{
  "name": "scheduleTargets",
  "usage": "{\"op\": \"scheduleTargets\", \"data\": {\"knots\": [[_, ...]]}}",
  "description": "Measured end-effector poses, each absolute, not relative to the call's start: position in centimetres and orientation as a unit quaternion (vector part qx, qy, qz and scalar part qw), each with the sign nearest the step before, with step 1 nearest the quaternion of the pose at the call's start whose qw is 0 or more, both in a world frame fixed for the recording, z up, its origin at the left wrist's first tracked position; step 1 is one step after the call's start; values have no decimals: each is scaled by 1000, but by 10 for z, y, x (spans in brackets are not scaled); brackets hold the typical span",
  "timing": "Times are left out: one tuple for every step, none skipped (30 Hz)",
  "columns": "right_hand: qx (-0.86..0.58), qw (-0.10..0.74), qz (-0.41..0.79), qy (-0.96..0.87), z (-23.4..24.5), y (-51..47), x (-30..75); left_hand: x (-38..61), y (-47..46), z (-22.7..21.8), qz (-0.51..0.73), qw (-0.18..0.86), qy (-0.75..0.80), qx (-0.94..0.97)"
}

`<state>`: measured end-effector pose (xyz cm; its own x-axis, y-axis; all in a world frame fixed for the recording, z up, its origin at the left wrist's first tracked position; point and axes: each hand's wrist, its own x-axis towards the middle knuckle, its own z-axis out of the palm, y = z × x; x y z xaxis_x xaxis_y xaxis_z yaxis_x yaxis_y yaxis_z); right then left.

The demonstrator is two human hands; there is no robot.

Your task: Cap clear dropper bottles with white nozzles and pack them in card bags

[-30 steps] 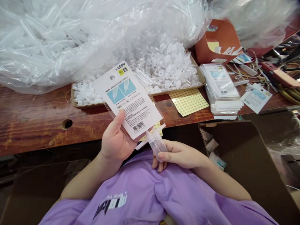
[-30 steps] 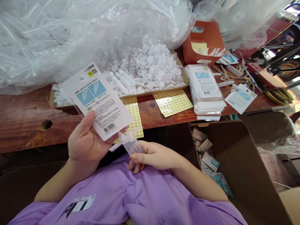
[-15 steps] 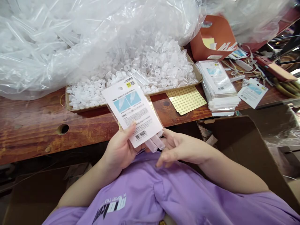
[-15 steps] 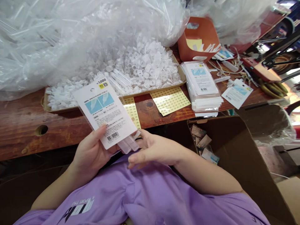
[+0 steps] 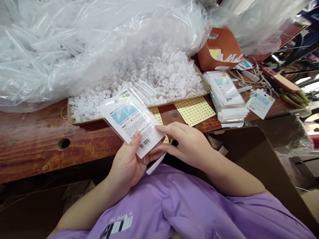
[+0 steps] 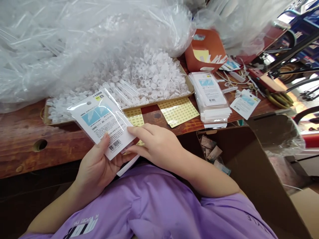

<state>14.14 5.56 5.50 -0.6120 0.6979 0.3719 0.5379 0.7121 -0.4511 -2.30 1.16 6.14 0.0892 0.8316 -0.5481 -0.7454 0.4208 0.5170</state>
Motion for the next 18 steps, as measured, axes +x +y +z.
{"op": "scheduleTargets", "data": {"knots": [[-357, 278, 104, -886, 55, 57, 137, -22, 11, 60, 535, 738, 407, 60], [-368, 285, 59, -883, 55, 58, 131, -21, 11, 59, 538, 738, 403, 68], [-381, 288, 20, -878, 55, 59, 126, -21, 11, 58, 540, 736, 401, 76], [-399, 283, -7, -872, 55, 60, 120, -20, 11, 57, 545, 730, 403, 84], [-421, 268, -19, -866, 55, 62, 114, -19, 11, 57, 551, 722, 409, 90], [-445, 248, -18, -860, 55, 64, 109, -19, 12, 56, 554, 714, 418, 93], [-466, 223, -6, -856, 56, 66, 105, -19, 13, 56, 557, 705, 428, 94], [-482, 200, 13, -853, 57, 68, 101, -20, 15, 55, 559, 699, 436, 92], [-489, 183, 36, -852, 58, 70, 99, -21, 16, 56, 561, 693, 444, 91], [-487, 174, 60, -854, 59, 71, 99, -22, 18, 56, 565, 685, 451, 93], [-477, 171, 84, -858, 59, 72, 100, -23, 19, 57, 569, 674, 461, 97], [-462, 172, 106, -863, 60, 73, 101, -24, 20, 58, 577, 659, 471, 105], [-446, 175, 124, -869, 60, 73, 103, -25, 21, 59, 585, 641, 483, 114], [-432, 178, 138, -873, 60, 72, 106, -25, 21, 60, 593, 624, 494, 123], [-422, 180, 146, -877, 59, 72, 107, -26, 21, 62, 598, 609, 504, 129], [-419, 179, 149, -878, 59, 71, 109, -25, 21, 63, 599, 601, 512, 133], [-421, 178, 148, -877, 58, 70, 109, -24, 21, 65, 597, 598, 517, 136], [-428, 179, 145, -874, 57, 70, 109, -23, 20, 67, 593, 597, 522, 136]]}}
